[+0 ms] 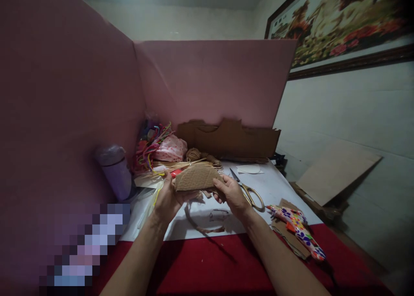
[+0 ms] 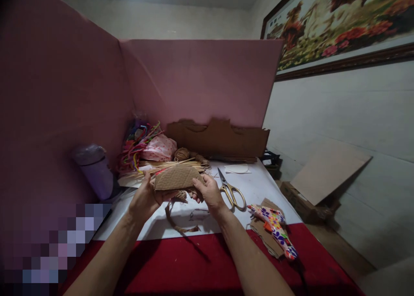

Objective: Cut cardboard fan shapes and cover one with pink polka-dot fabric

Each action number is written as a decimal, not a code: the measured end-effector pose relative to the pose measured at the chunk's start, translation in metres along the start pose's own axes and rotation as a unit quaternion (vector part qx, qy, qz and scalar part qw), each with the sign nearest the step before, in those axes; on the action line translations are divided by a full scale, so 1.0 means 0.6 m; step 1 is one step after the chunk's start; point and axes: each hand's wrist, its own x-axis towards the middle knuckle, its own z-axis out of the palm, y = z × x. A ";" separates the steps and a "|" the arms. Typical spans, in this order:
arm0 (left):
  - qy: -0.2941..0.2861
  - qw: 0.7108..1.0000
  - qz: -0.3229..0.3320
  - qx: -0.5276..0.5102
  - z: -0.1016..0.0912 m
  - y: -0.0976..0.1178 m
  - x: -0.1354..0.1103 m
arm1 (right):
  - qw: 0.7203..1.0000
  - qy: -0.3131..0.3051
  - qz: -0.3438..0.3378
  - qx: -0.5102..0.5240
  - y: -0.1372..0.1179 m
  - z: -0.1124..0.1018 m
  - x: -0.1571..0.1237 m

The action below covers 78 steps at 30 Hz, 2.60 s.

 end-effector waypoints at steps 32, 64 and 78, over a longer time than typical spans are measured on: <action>-0.017 0.990 0.108 0.090 0.000 -0.001 0.000 | 0.998 0.003 -0.055 -0.038 -0.019 0.004 -0.006; 0.099 0.992 0.074 0.026 0.033 -0.068 -0.006 | 0.999 -0.036 -0.014 0.013 0.027 0.048 -0.018; 0.051 0.995 0.068 0.049 0.024 -0.067 -0.006 | 0.999 -0.023 -0.045 -0.020 0.022 0.044 -0.017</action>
